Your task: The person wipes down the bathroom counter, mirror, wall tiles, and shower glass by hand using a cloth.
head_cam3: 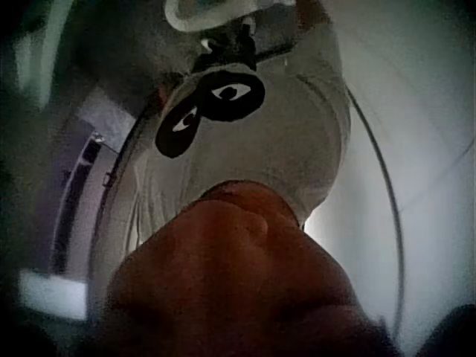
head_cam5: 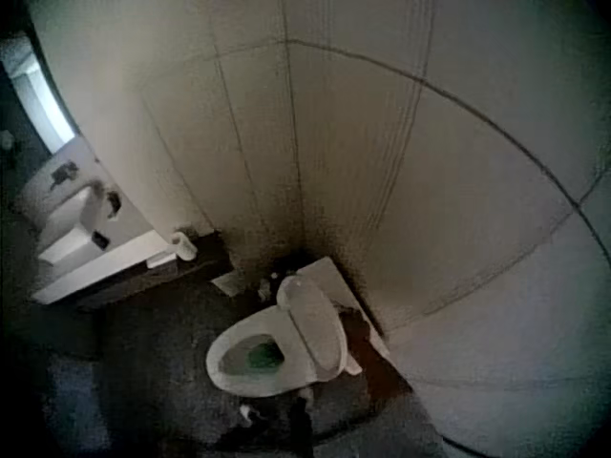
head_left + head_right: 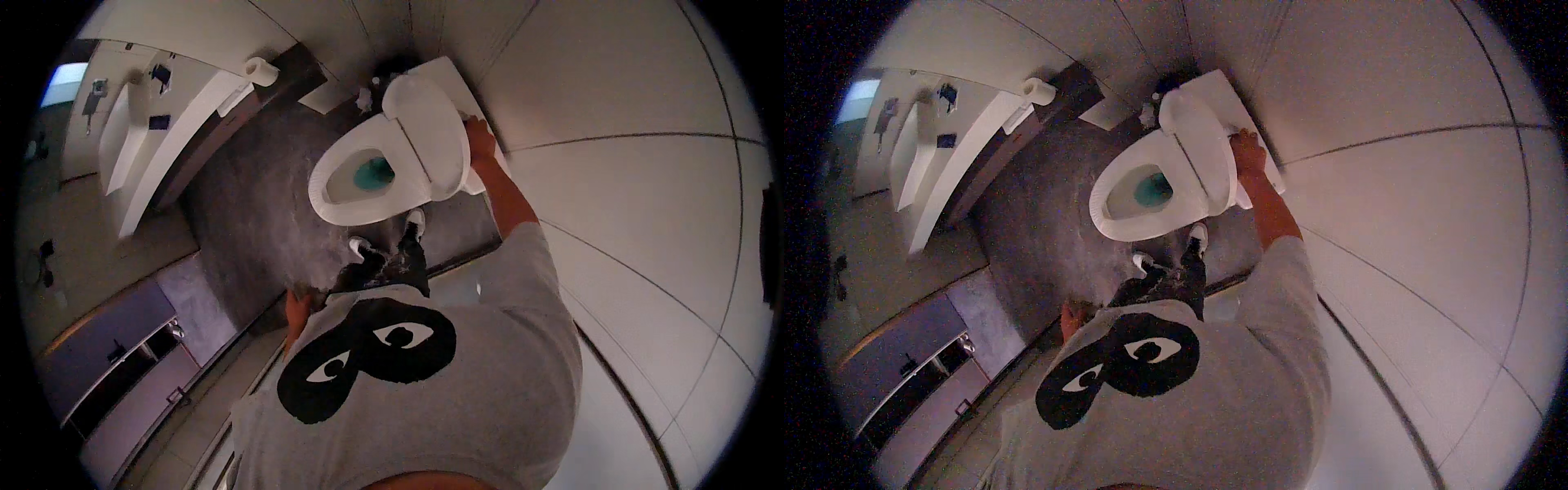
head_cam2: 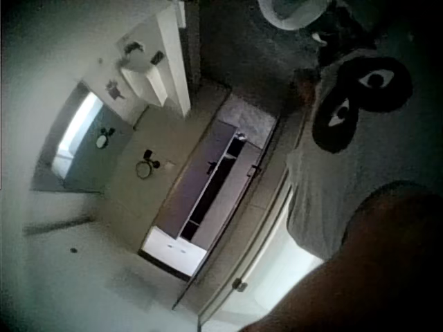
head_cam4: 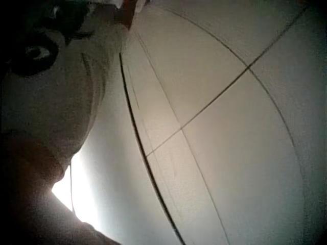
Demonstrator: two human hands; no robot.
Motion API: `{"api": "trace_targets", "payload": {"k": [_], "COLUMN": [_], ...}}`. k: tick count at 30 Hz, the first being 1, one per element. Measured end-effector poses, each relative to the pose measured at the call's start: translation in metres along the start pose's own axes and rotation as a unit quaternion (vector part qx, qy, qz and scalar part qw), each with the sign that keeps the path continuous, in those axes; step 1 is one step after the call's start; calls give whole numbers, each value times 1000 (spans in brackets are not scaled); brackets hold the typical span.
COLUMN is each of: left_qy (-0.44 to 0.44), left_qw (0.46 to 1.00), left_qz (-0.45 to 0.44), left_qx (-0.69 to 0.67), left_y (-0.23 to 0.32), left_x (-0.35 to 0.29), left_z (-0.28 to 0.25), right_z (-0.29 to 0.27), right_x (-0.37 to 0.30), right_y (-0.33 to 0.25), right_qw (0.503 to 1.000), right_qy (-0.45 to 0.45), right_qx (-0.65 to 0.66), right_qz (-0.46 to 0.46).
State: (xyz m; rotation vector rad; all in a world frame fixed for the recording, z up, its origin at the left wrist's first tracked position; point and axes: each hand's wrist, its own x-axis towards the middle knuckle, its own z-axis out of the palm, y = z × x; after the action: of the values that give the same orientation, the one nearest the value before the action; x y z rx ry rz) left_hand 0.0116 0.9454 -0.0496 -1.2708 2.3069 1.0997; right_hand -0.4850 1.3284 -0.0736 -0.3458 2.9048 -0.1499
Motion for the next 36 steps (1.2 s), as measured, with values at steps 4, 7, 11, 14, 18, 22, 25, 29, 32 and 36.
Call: {"api": "trace_targets", "payload": {"k": [4,7,11,14,18,22,25,29,32,36], "left_qy": [-6,51,52,144,120,139,113,57,-2,-90], "left_qw": [988,995,996,978,978,975,970,956,902,897], "left_qz": [-145,-84,-15,-134,-129,-46,-15,-6,13,42], "left_qx": [45,-14,-76,65,-107,-167,-216,-286,-432,-431], "left_y": [0,-26,24,-1,27,-46,-34,-13,-32,-29], "left_x": [-7,-12,-22,-24,-24,16,37,50,71,74], "left_z": [5,15,16,29,10,20,0,-53,-83,-145], "right_z": [-32,10,78,30,13,12,31,55,67,29], "right_x": [-12,-7,-11,-53,-123,-198,-248,-286,-299,-302], "right_y": [-6,23,78,14,-35,-124,-198,-298,-382,-478], "right_qw": [994,995,912,856,777,869,899,863,826,673], "right_qy": [-65,9,184,230,408,253,127,-122,-201,-348], "right_qx": [77,94,366,432,409,396,419,489,518,650], "right_qz": [32,-10,12,167,251,156,19,-31,-94,-57]}}
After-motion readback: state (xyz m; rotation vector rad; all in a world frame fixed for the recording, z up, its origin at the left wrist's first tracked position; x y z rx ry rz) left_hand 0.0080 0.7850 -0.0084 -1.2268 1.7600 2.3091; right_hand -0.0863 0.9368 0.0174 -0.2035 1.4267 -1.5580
